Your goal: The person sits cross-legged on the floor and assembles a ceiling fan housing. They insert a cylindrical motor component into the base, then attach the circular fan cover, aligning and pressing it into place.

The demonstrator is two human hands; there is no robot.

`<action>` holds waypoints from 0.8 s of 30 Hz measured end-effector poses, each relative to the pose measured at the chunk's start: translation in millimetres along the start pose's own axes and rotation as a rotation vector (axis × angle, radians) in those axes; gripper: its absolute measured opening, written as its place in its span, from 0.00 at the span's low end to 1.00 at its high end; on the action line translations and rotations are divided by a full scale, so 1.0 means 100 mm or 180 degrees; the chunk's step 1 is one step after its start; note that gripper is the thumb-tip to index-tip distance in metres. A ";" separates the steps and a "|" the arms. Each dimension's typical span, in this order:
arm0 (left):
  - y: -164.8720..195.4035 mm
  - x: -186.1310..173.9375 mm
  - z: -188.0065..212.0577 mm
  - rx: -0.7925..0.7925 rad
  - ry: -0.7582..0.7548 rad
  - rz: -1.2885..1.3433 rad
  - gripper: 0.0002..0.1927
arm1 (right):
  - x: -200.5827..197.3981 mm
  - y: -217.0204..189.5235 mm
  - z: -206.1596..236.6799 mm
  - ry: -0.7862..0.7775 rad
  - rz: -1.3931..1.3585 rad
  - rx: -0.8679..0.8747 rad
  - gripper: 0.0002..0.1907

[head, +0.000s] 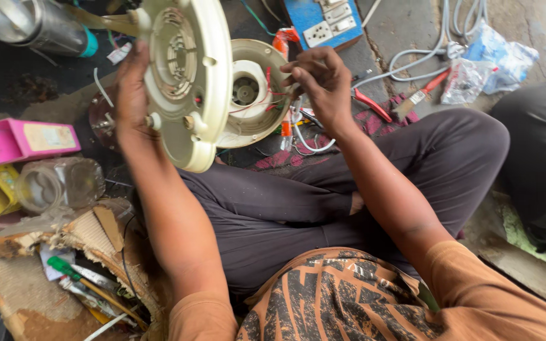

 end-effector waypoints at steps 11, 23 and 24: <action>-0.37 0.14 0.00 -0.0474 -0.0192 0.0140 0.23 | 0.43 0.11 0.26 -0.0896 0.0610 0.0165 0.11; -0.19 0.36 0.06 -0.0361 -0.0059 -0.0279 0.23 | 0.44 0.08 0.35 -0.0504 0.0852 -0.0489 0.08; -0.17 0.39 0.08 -0.0347 -0.0059 -0.0322 0.24 | 0.46 0.03 0.37 -0.0496 0.0962 -0.0679 0.07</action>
Point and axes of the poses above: each hand's wrist, its own z-axis away from the middle knuckle, its own x-axis out of the palm, y = z × x, the point moved 10 cm from there along -z, towards the middle knuckle, and after that the axes turned 15 degrees about -z, right-handed, at the moved point
